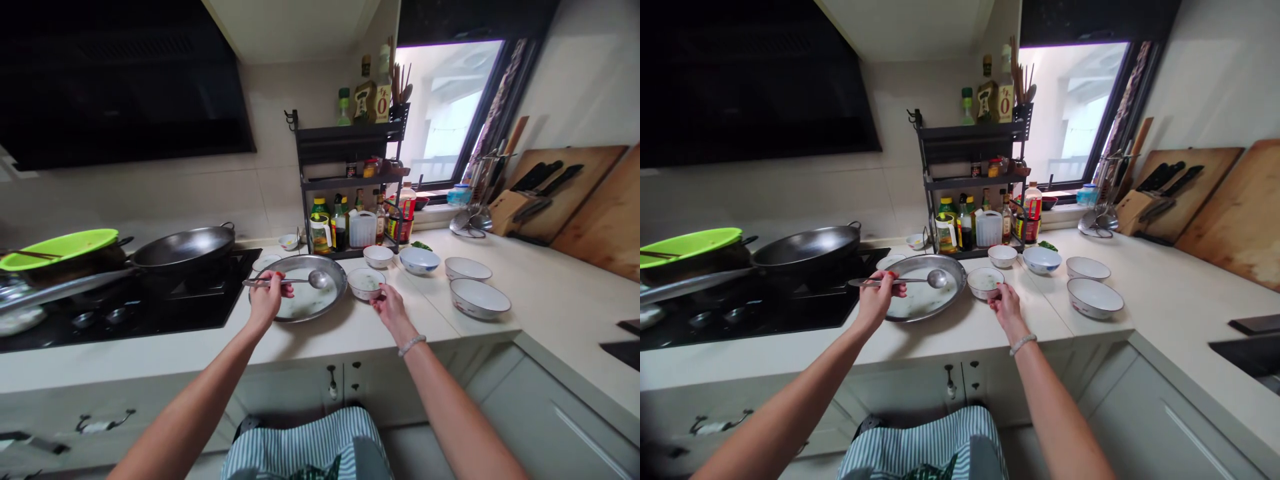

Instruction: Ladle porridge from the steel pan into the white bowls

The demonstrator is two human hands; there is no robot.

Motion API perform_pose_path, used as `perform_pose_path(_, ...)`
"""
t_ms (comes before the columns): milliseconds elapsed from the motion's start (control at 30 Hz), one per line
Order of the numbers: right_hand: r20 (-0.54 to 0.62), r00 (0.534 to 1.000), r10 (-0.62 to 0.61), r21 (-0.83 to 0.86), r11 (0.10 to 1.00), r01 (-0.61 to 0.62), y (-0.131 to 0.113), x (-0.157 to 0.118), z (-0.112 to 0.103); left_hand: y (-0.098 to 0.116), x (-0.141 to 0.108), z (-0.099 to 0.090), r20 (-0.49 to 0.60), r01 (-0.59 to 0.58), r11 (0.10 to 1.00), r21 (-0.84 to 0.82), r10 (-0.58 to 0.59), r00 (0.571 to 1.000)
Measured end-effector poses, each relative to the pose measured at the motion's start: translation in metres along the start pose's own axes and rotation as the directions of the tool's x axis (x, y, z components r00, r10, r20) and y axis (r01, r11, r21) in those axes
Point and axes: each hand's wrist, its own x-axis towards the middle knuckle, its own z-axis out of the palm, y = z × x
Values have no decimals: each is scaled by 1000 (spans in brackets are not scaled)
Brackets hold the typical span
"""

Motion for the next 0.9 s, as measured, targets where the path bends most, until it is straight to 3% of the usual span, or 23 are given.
perform_pose_path(167, 4, 1000, -5, 0, 1000, 5, 1, 1, -1, -3, -9, -25, 89, -16, 989, 145, 3, 996)
perform_pose_path(333, 12, 1000, -9, 4, 1000, 9, 2, 2, -2, -11, -12, -31, 129, 14, 990, 143, -32, 991)
perform_pose_path(633, 11, 1000, -12, 10, 1000, 12, 3, 3, -2, -12, 1, -34, -82, 198, 976, -94, -206, 975)
perform_pose_path(900, 20, 1000, -14, 7, 1000, 13, 3, 3, -3, -14, 6, -35, -129, 207, 976, -69, -215, 968)
